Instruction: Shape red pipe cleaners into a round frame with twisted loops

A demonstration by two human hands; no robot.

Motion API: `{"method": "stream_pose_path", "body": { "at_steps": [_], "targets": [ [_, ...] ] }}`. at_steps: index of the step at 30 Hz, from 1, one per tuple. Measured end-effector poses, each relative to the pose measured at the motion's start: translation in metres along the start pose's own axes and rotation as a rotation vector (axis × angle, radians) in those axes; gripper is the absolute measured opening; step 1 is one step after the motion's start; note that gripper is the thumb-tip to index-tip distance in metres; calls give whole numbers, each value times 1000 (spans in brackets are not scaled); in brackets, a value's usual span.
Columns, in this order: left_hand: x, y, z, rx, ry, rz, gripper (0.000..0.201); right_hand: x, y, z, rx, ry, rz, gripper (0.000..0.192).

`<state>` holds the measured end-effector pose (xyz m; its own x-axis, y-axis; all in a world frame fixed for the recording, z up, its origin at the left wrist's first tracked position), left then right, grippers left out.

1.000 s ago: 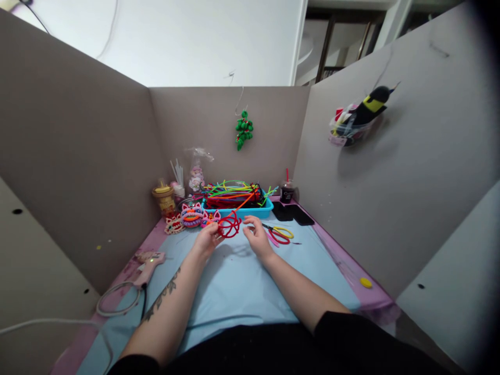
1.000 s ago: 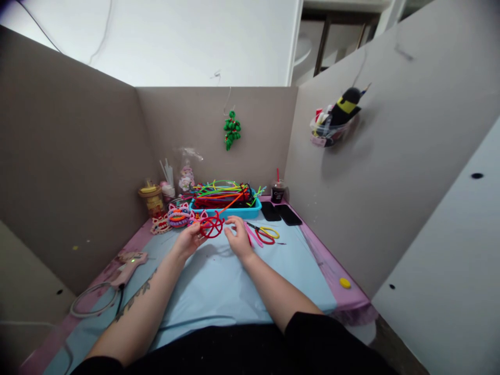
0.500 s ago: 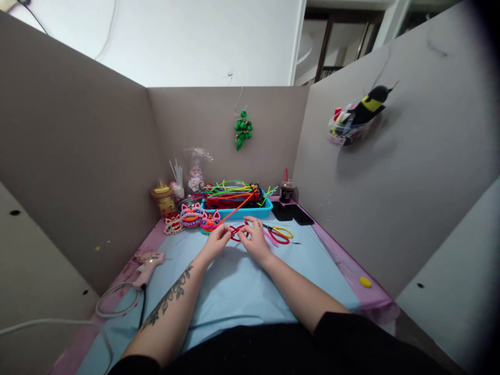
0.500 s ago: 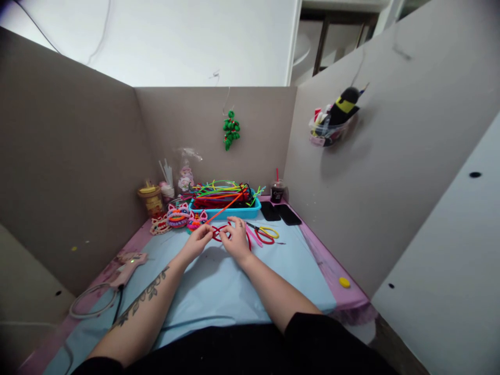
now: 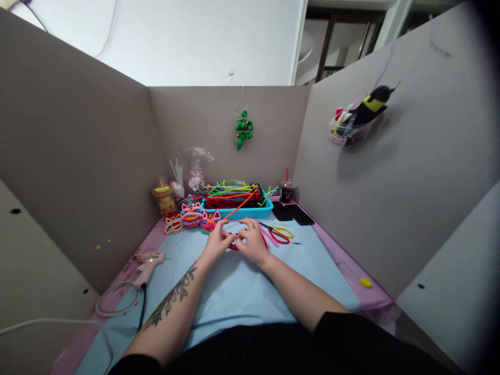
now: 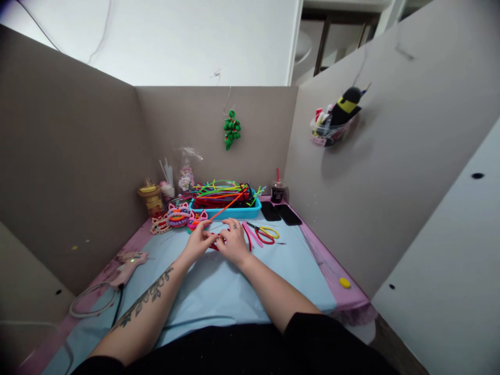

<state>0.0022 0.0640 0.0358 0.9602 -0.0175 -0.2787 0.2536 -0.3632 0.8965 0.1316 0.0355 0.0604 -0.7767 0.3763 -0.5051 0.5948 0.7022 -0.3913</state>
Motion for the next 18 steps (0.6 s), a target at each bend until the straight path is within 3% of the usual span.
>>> {"method": "stream_pose_path", "body": {
  "at_steps": [5, 9, 13, 18],
  "targets": [
    [-5, -6, -5, -2, 45, 82, 52, -5, -2, -2, 35, 43, -33, 13],
    [0, -17, -7, -103, -14, 231, 45, -8, 2, -1, 92, 74, -40, 12],
    [6, -18, -6, -163, -75, 346, 46, -3, 5, -1, 108, 39, -28, 13],
    [7, -15, -5, -175, -45, 410, 47, 4, 6, 0, 125, -24, -35, 11]
  ]
}}
Point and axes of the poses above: each hand's wrist, its own z-axis away from the middle knuckle, its own x-axis out of the palm, y = z × x, the point moved 7 cm from there along -z, towards the middle knuckle, and after that the axes turned 4 degrees about -z, right-handed, at the moved point
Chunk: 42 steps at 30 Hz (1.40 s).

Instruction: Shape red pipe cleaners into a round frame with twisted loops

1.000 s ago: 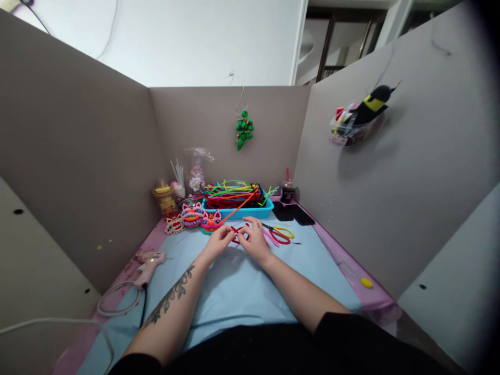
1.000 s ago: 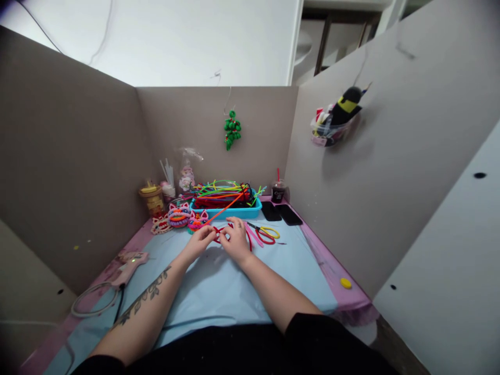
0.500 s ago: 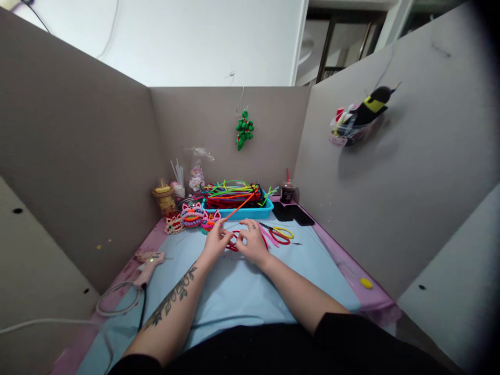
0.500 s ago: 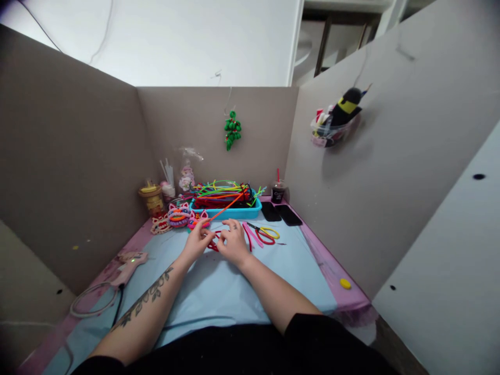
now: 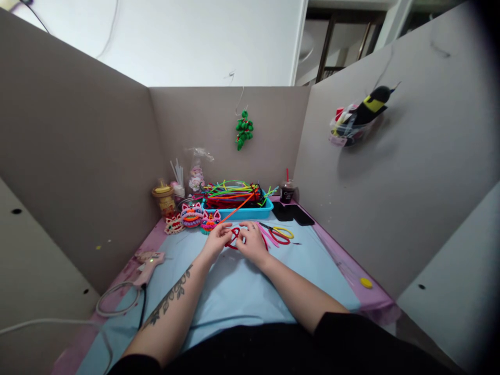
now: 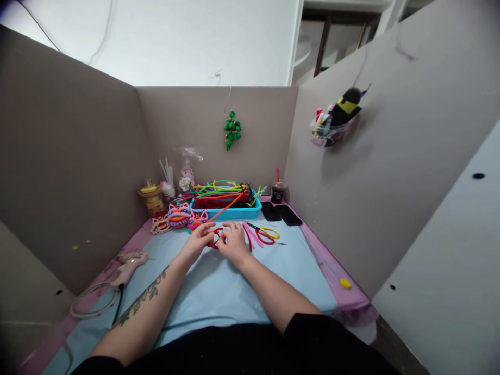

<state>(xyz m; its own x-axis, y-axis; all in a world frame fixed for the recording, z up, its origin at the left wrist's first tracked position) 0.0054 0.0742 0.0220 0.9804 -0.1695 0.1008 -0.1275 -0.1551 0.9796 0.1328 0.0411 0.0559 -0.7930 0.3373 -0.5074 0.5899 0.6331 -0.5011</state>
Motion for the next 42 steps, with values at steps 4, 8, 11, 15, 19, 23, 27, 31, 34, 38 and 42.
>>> {"method": "stream_pose_path", "body": {
  "at_steps": [4, 8, 11, 15, 19, 23, 27, 31, 34, 38, 42],
  "targets": [
    [0, 2, 0, 25, 23, -67, 34, 2, 0, 0, -3, -18, 6, 11],
    [-1, 3, 1, 36, 53, -104, 27, 2, -3, 1, -10, -29, -16, 10],
    [-9, 5, -1, 11, 111, -2, 23, -7, -6, 1, -14, 33, -116, 10],
    [-26, 1, -2, -175, 215, 368, 17, -21, 12, -1, 95, 206, -312, 34],
    [-31, -6, -2, -354, 280, 604, 15, 4, 43, -3, 355, 56, -578, 27],
    [-27, -10, -3, -386, 262, 705, 15, 33, 49, 1, 514, -142, -858, 30],
    [-21, -12, -2, -393, 229, 703, 15, 43, 44, 6, 614, -196, -1047, 29],
    [-17, -13, -2, -392, 187, 689, 15, 45, 37, 8, 717, -236, -1228, 27],
    [-15, -14, -1, -384, 178, 662, 15, 45, 36, 10, 795, -238, -1326, 23],
    [-12, -13, 0, -368, 153, 637, 17, 46, 41, 11, 869, -178, -1423, 19],
    [-8, -12, 0, -344, 104, 589, 13, 46, 48, 12, 918, -136, -1444, 19]
  ]
}}
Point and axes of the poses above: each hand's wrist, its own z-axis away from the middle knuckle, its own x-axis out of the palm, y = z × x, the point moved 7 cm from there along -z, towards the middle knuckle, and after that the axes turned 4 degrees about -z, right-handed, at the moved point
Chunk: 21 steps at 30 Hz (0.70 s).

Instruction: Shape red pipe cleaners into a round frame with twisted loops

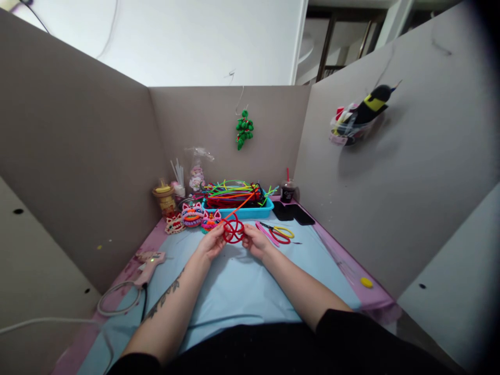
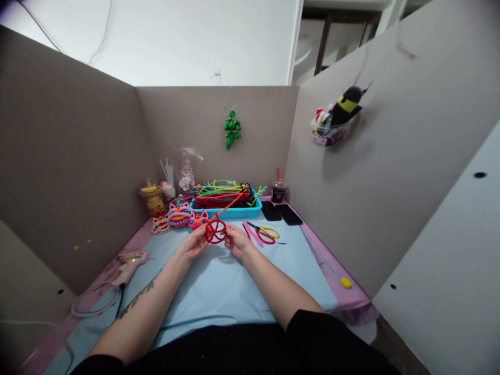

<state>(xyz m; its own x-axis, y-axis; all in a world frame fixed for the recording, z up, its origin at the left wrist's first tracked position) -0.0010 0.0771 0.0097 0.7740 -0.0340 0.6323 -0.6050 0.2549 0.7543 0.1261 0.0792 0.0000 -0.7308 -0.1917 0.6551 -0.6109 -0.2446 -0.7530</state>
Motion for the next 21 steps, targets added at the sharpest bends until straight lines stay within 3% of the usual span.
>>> {"method": "stream_pose_path", "body": {
  "at_steps": [12, 21],
  "targets": [
    [-5, -3, 1, -43, 29, -18, 13, -6, 1, -1, 44, 50, -68, 9],
    [-3, -3, 3, -65, -50, -50, 17, -4, -3, 0, -32, 56, -20, 14]
  ]
}}
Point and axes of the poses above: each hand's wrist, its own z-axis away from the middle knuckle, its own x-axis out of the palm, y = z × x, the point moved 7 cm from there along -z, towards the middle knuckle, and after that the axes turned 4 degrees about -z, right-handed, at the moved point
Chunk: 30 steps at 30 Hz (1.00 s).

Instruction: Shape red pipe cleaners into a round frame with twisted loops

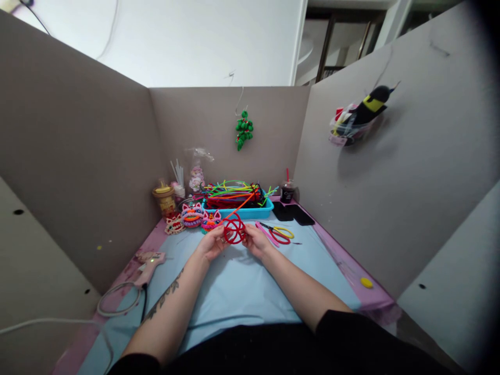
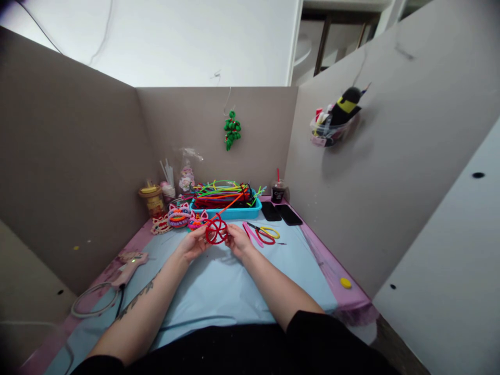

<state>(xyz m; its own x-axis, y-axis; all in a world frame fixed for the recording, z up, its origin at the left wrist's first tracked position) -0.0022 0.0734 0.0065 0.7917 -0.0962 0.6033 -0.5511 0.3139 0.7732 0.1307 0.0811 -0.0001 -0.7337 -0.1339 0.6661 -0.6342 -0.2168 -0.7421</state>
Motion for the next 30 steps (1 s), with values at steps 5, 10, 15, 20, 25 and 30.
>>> {"method": "stream_pose_path", "body": {
  "at_steps": [5, 10, 15, 20, 25, 30],
  "targets": [
    [7, 1, 5, -7, -49, 9, 19, -1, -1, -1, -14, 12, 4, 18],
    [11, 3, 7, 4, -109, 6, 17, -1, -2, 0, -12, 13, 3, 21],
    [12, 4, 4, 22, -166, 31, 16, 2, -5, 1, -26, -10, 3, 22],
    [9, 9, 2, 91, -93, 3, 9, 1, -6, 1, -43, -18, 7, 19],
    [10, 13, 2, 151, -84, -25, 8, 0, -6, -1, -45, -27, 7, 18],
    [7, 13, 1, 156, -24, -42, 8, -1, -5, -2, -49, -40, 10, 18]
  ]
}}
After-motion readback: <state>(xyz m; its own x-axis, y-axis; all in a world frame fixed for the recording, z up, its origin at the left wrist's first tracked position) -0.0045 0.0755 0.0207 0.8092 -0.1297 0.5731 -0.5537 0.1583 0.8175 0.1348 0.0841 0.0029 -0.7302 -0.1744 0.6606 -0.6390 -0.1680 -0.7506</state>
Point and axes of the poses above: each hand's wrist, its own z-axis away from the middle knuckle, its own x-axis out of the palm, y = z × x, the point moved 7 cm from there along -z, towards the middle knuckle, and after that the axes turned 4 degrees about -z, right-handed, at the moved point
